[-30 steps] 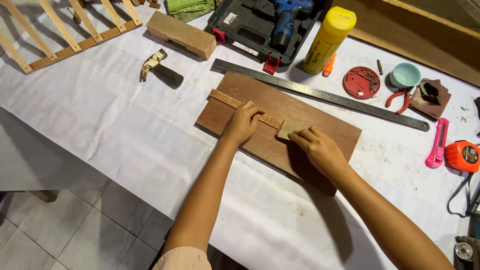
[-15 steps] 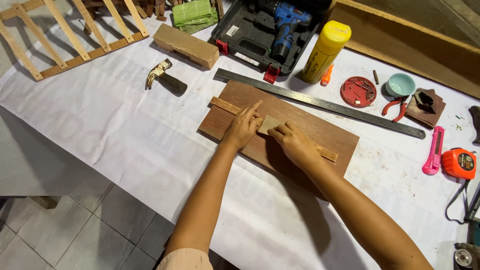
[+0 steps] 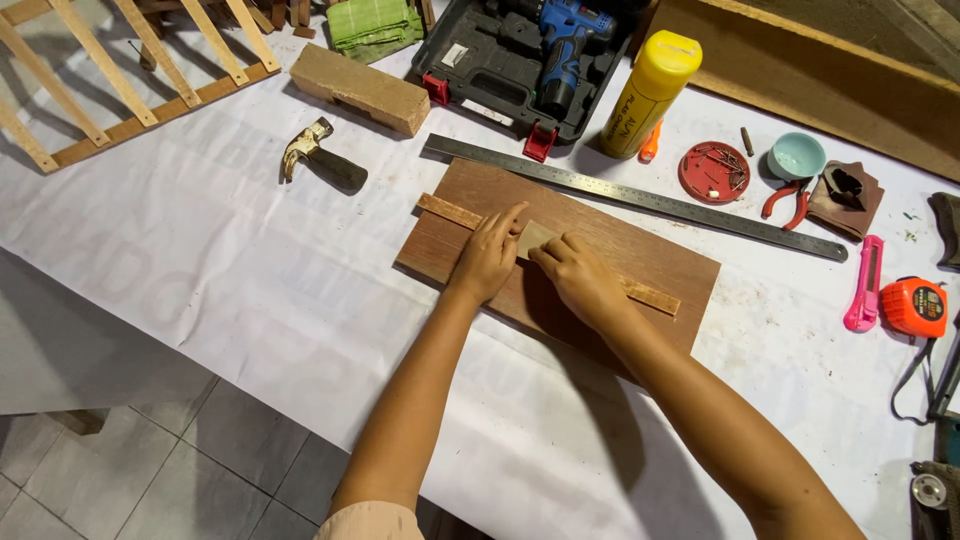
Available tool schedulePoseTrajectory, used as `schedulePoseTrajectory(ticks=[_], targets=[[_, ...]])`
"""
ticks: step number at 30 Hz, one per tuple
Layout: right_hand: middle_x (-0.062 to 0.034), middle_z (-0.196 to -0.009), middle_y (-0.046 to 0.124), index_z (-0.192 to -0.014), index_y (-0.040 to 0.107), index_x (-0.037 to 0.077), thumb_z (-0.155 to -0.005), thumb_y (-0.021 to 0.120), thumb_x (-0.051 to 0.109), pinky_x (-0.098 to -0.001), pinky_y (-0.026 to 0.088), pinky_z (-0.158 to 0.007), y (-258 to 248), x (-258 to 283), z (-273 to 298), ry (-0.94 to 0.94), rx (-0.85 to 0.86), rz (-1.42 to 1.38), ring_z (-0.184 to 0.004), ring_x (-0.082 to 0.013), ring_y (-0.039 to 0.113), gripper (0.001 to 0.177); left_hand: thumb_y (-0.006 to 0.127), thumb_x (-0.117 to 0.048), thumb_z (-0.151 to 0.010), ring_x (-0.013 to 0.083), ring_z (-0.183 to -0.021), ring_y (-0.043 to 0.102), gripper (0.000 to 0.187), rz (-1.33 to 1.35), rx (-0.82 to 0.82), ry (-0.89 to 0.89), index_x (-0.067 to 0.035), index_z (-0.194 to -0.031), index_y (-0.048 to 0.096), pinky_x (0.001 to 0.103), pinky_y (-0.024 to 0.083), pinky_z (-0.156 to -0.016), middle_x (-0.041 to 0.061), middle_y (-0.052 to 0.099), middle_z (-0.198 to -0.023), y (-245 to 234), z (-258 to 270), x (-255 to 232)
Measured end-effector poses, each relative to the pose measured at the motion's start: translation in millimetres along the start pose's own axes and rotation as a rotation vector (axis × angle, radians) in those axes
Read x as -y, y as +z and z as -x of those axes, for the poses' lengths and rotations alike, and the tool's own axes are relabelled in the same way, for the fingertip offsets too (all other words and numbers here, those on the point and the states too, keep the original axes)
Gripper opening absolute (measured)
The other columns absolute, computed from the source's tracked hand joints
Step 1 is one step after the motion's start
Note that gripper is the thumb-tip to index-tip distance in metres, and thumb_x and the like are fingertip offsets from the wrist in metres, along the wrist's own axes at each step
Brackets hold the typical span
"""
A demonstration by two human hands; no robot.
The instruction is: Marking wood slats with a pencil and ruler, followed by hand-sanding individual pieces on a workshop table.
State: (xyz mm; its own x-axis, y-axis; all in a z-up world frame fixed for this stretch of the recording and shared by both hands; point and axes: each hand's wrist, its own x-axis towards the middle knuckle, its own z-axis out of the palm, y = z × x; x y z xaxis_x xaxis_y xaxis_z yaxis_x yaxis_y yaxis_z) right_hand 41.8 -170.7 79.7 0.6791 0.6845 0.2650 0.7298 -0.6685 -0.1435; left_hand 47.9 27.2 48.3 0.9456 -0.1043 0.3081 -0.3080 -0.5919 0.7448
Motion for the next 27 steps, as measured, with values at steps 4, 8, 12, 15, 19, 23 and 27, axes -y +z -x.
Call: schedulePoseTrajectory(ticks=[4,8,12,15,19,23,27], targets=[[-0.0091,-0.108,0.070,-0.118,0.073,0.005,-0.087,0.063,0.007,-0.0377,0.058,-0.087,25.0,-16.5,-12.6,0.001,-0.054,0.046,-0.100,-0.0262,0.064,0.032,0.044,-0.004,-0.094,0.0311,-0.108,0.063,0.053,0.011,-0.026,0.040,-0.009,-0.147,0.052,0.043,0.050,-0.099,0.016,0.065,-0.113,1.6,-2.1,11.0],[-0.0095,-0.108,0.073,-0.118,0.076,0.011,-0.090,0.064,-0.002,-0.0392,0.058,-0.086,-12.1,-36.1,-0.9,0.072,-0.100,-0.238,-0.097,-0.0297,0.067,0.033,0.051,-0.007,-0.096,0.0303,-0.105,0.063,0.043,-0.033,0.019,0.004,-0.007,-0.138,0.058,0.042,0.051,-0.094,0.014,0.065,-0.109,3.5,-9.8,-4.6],[-0.0116,-0.108,0.072,-0.116,0.075,0.007,-0.079,0.067,-0.004,-0.0406,0.058,-0.084,-55.4,-43.2,24.9,0.088,-0.148,-0.311,-0.095,-0.0305,0.067,0.039,0.060,-0.008,-0.093,0.0294,-0.104,0.064,0.028,-0.090,0.014,0.027,-0.007,-0.119,0.071,0.041,0.053,-0.091,0.012,0.064,-0.108,8.8,-11.3,-40.9],[-0.0117,-0.106,0.071,-0.117,0.075,0.006,-0.079,0.070,-0.002,-0.0402,0.057,-0.082,-69.2,-41.5,49.8,0.139,-0.117,-0.296,-0.092,-0.0313,0.064,0.039,0.065,-0.009,-0.092,0.0310,-0.106,0.063,0.020,-0.130,-0.008,0.045,-0.006,-0.109,0.076,0.043,0.053,-0.091,0.012,0.065,-0.104,32.6,-8.0,-53.1],[-0.0106,-0.108,0.072,-0.116,0.075,0.007,-0.079,0.067,-0.006,-0.0392,0.056,-0.086,-55.6,-47.7,90.3,0.115,-0.182,-0.226,-0.097,-0.0294,0.065,0.039,0.065,-0.008,-0.092,0.0314,-0.107,0.064,0.017,-0.142,-0.004,0.018,-0.005,-0.105,0.075,0.043,0.053,-0.092,0.012,0.064,-0.107,60.3,-3.1,-48.8],[-0.0081,-0.107,0.069,-0.121,0.073,0.008,-0.080,0.064,-0.002,-0.0373,0.054,-0.086,-42.0,-49.7,108.9,0.033,-0.113,-0.068,-0.094,-0.0266,0.062,0.043,0.064,-0.008,-0.092,0.0326,-0.105,0.064,0.013,-0.152,0.026,-0.019,-0.003,-0.100,0.073,0.044,0.053,-0.092,0.014,0.064,-0.106,62.6,0.6,-41.0],[-0.0066,-0.102,0.065,-0.121,0.073,0.007,-0.082,0.062,0.005,-0.0358,0.052,-0.087,-35.4,-48.7,99.3,0.007,-0.084,-0.011,-0.095,-0.0256,0.059,0.040,0.061,-0.006,-0.093,0.0337,-0.103,0.064,0.012,-0.079,0.078,-0.010,-0.001,-0.099,0.072,0.043,0.054,-0.091,0.015,0.064,-0.106,57.9,-2.1,-33.1]])
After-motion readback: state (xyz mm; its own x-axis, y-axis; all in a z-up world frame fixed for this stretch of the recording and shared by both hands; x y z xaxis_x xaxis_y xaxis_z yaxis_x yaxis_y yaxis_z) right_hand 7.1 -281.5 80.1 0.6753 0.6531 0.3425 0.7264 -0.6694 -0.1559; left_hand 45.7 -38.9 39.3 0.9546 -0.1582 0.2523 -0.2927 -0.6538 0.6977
